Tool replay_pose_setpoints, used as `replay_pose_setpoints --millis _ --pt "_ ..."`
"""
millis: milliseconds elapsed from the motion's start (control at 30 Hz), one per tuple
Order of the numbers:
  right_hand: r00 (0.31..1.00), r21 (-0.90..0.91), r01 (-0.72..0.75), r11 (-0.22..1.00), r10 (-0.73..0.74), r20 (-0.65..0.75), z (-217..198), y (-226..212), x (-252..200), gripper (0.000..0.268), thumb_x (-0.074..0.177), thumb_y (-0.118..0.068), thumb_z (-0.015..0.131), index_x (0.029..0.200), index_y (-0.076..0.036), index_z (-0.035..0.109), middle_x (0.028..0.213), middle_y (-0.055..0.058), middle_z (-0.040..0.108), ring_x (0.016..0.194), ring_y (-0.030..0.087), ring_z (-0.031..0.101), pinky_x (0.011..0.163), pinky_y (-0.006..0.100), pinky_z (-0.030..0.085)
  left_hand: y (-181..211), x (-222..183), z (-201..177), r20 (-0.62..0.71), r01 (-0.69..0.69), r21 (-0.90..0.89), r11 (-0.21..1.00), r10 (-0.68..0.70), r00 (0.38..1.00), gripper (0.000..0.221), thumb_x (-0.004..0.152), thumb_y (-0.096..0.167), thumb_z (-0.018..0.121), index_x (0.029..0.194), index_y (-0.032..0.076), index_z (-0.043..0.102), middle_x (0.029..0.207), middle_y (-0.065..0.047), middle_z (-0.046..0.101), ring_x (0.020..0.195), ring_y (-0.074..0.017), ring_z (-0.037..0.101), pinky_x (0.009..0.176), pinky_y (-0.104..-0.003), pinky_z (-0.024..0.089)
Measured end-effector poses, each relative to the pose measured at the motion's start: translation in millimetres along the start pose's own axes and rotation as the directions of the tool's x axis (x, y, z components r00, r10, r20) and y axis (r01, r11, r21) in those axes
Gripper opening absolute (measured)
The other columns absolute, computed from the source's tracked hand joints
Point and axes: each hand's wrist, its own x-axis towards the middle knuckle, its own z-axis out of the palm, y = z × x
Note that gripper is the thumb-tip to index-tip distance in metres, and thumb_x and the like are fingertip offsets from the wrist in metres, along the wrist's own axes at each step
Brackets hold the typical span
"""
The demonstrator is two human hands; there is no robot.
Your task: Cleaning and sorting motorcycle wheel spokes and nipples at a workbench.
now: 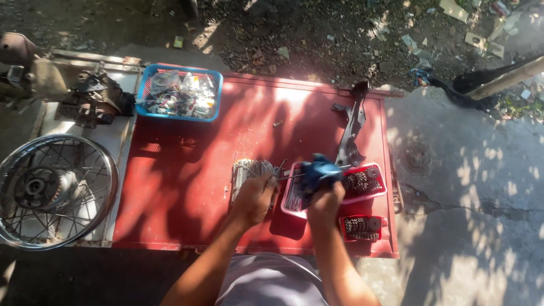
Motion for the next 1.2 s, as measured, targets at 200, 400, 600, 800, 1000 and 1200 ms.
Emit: replay_pose_setpoints --millis 200,400,600,800,1000,1200 --pt "0.755 0.142 -0.572 0.808 0.451 0.476 -83 132 18 0.027 0.102 -0.004 0.048 0.121 -0.009 0.067 0.079 0.0 0.063 0.066 0.004 0.064 0.069 0.013 0.056 -8 22 35 0.085 0.141 -0.035 0.989 -0.137 0.987 0.044 0.108 0.028 0.039 0.085 0.007 0.07 0.068 -0.018 0.066 0.064 -0.0371 0.065 0.069 -0.048 0.053" --pt "0.84 -0.649 -0.163 0.743 0.449 0.304 -58 93 51 0.061 0.078 -0.005 0.056 0.136 -0.021 0.064 0.112 0.011 0.073 0.102 0.029 0.071 0.09 0.041 0.057 -57 32 64 -0.062 0.08 -0.13 0.988 -0.089 0.994 0.04 0.109 0.025 0.045 0.081 0.008 0.069 0.055 -0.01 0.061 0.054 -0.0238 0.059 0.057 -0.036 0.048" --pt "0.569 -0.654 0.321 0.685 0.413 0.711 -69 91 58 0.095 0.049 0.007 0.073 0.14 -0.021 0.065 0.136 0.017 0.057 0.109 0.046 0.067 0.08 0.051 0.064 -80 46 91 -0.058 0.163 -0.105 0.981 -0.17 0.984 0.042 0.1 0.023 0.058 0.062 0.01 0.065 0.043 -0.008 0.052 0.042 -0.0151 0.045 0.047 -0.032 0.04" --pt "0.55 -0.692 0.292 0.66 0.476 0.686 -83 156 57 0.027 0.089 -0.014 0.064 0.116 -0.014 0.069 0.109 0.009 0.068 0.108 0.034 0.067 0.095 0.046 0.053 -114 74 109 -0.057 0.322 -0.256 0.911 -0.347 0.936 0.038 0.098 0.015 0.054 0.064 0.006 0.066 0.048 -0.008 0.049 0.05 -0.0177 0.044 0.055 -0.036 0.044" --pt "0.655 -0.763 -0.023 0.646 0.587 0.477 -130 230 43 0.042 0.091 -0.005 0.056 0.126 -0.022 0.07 0.118 0.006 0.075 0.118 0.031 0.067 0.102 0.043 0.052 -197 111 151 0.058 0.358 -0.489 0.796 -0.379 0.923 0.057 0.106 0.058 0.041 0.098 0.008 0.068 0.077 -0.008 0.061 0.08 -0.0204 0.057 0.078 -0.042 0.045" --pt "0.678 -0.922 -0.192 0.336 0.724 0.123 -185 330 57 0.029 0.091 -0.026 0.065 0.118 -0.025 0.076 0.112 0.01 0.075 0.113 0.033 0.068 0.096 0.044 0.055 -282 105 210 0.25 0.526 -0.085 0.846 -0.493 0.833 0.048 0.106 0.051 0.045 0.13 0.011 0.057 0.122 -0.024 0.066 0.118 -0.0453 0.063 0.102 -0.06 0.048"
